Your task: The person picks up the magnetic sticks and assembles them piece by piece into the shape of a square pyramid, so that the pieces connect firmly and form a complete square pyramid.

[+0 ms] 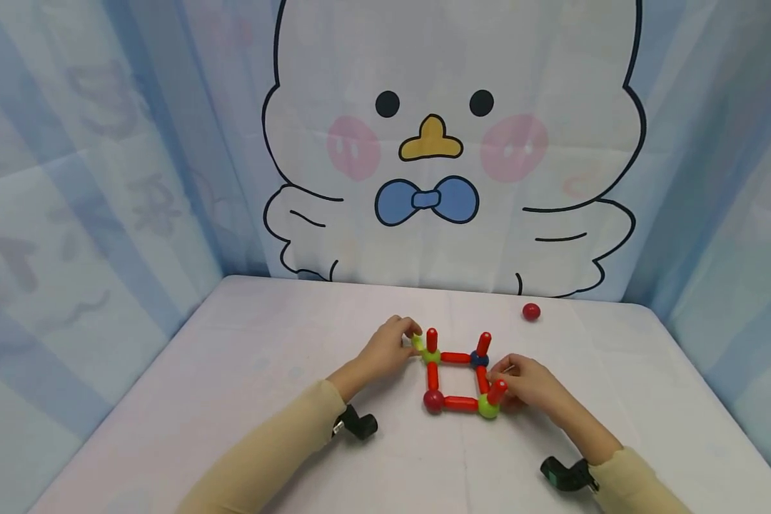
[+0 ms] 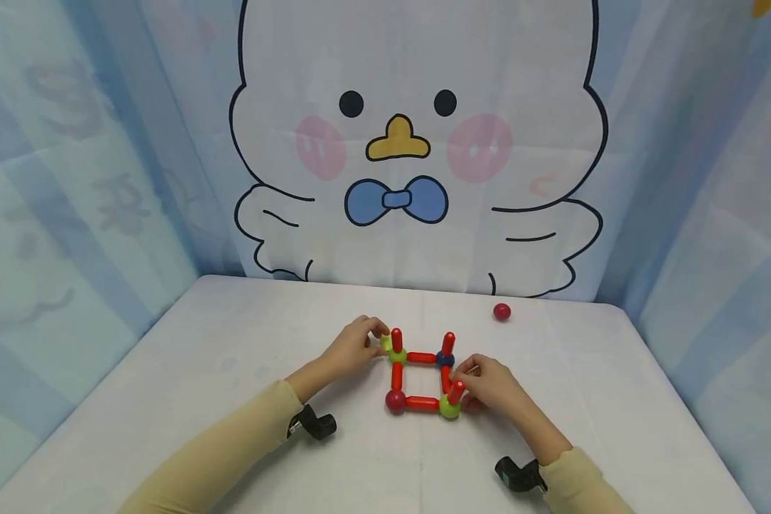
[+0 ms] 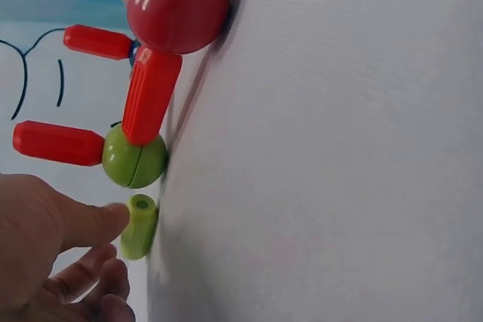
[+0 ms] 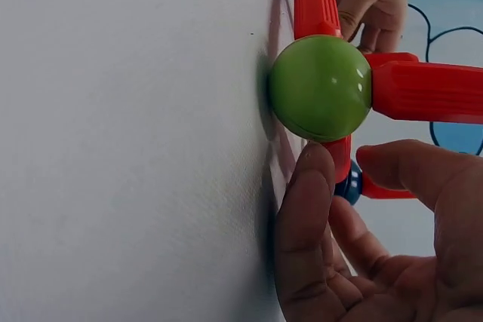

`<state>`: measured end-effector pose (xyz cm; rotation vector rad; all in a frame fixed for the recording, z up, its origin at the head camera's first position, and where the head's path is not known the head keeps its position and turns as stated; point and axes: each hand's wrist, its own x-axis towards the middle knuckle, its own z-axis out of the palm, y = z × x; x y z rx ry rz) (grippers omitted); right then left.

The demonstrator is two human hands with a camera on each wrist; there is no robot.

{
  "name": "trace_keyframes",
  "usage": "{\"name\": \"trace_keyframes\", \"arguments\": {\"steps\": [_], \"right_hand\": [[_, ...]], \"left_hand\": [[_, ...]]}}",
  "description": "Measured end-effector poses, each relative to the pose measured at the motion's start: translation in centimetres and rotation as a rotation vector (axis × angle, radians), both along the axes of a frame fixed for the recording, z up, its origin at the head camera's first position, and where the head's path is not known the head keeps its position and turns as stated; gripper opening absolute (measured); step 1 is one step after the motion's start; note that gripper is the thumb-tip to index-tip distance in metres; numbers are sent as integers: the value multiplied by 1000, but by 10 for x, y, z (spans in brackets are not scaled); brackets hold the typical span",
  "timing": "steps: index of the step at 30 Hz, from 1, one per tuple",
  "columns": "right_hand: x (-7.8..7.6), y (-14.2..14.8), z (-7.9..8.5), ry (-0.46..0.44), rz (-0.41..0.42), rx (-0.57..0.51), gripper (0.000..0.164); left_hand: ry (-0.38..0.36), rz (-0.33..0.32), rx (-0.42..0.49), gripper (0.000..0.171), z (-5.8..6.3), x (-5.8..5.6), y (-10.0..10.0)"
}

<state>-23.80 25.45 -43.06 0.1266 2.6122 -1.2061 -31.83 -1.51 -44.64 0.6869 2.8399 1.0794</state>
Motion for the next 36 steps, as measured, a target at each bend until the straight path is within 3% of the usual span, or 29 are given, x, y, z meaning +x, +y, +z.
{"name": "trace_keyframes", "arguments": {"steps": [7,10,18,25,30,36], "right_hand": [[-7,-6,0,12,-27,21,64],[-10,-9,0,13,-16,27,70],[-11,-12,-1,20,12,38,66],[-11,-14,0,43,11,63,64],[-11,-15,1,38,6,62,63],[-11,-16,2,33,-1,59,64]], "left_hand": [[-92,160,-54,48,-3,-4,5],[-106,188,-78,54,-4,-6,10],[-73,181,-73,36,-4,-6,14],[-30,147,-30,34,2,-4,10],[3,99,18,31,7,7,4],[96,82,4,29,17,30,1]]}}
